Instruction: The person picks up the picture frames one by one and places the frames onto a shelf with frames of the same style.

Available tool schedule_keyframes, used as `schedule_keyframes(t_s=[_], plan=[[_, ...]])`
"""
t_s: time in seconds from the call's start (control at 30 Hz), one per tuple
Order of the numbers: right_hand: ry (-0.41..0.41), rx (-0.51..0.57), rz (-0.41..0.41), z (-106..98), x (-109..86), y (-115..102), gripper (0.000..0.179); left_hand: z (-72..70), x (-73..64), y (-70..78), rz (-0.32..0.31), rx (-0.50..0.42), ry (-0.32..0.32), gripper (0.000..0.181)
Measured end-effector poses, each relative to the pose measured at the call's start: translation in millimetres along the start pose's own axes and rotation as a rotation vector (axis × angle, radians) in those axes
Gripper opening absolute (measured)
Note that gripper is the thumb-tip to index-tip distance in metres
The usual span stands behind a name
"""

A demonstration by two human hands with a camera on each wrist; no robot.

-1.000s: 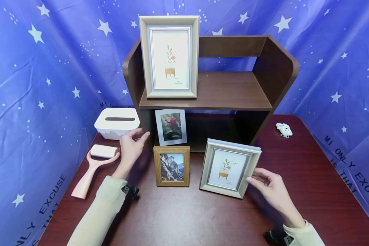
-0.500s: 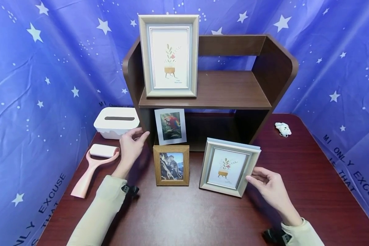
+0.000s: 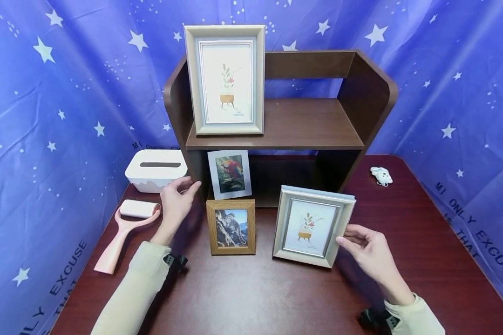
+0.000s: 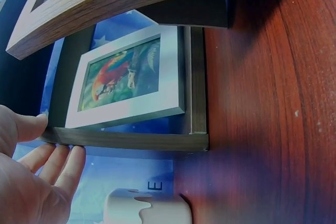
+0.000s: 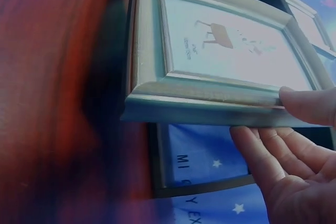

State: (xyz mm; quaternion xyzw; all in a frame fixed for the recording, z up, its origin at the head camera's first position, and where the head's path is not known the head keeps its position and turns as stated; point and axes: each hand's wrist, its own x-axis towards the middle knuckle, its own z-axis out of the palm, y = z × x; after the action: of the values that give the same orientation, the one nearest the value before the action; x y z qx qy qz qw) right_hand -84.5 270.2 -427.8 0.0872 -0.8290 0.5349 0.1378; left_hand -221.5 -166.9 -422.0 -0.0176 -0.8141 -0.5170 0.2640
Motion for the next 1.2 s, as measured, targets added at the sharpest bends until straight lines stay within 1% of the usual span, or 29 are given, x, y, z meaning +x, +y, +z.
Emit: schedule_keyframes(t_s=[0.2,0.33,0.6,0.83,1.0,1.1,1.2], plan=[[0.004,-0.071,-0.001,-9.6,2.0,-16.3,0.02,-0.1,-1.4,-0.8,0.001,-0.007,-0.003,0.023],[0.01,-0.11,-0.017,-16.7,4.8,-26.5,0.021,0.7,-1.3,-2.4,0.011,0.012,-0.008,0.022],[0.028,-0.135,-0.026,-32.0,15.0,-51.6,0.023,1.1,-0.1,-4.2,0.036,0.054,-0.001,0.022],[0.052,-0.153,-0.042,-49.3,19.4,-72.6,0.024,2.5,3.4,-2.5,0.083,0.071,-0.002,0.022],[0.059,-0.192,-0.054,-60.5,23.7,-87.5,0.026,1.9,1.0,-1.5,0.099,0.103,0.001,0.021],[0.051,-0.203,-0.048,-67.2,29.3,-97.7,0.027,1.0,-0.2,-2.0,0.102,0.113,0.009,0.02],[0.034,-0.218,-0.011,-73.9,35.7,-108.5,0.027,0.6,-0.4,-2.9,0.101,0.109,0.014,0.019]])
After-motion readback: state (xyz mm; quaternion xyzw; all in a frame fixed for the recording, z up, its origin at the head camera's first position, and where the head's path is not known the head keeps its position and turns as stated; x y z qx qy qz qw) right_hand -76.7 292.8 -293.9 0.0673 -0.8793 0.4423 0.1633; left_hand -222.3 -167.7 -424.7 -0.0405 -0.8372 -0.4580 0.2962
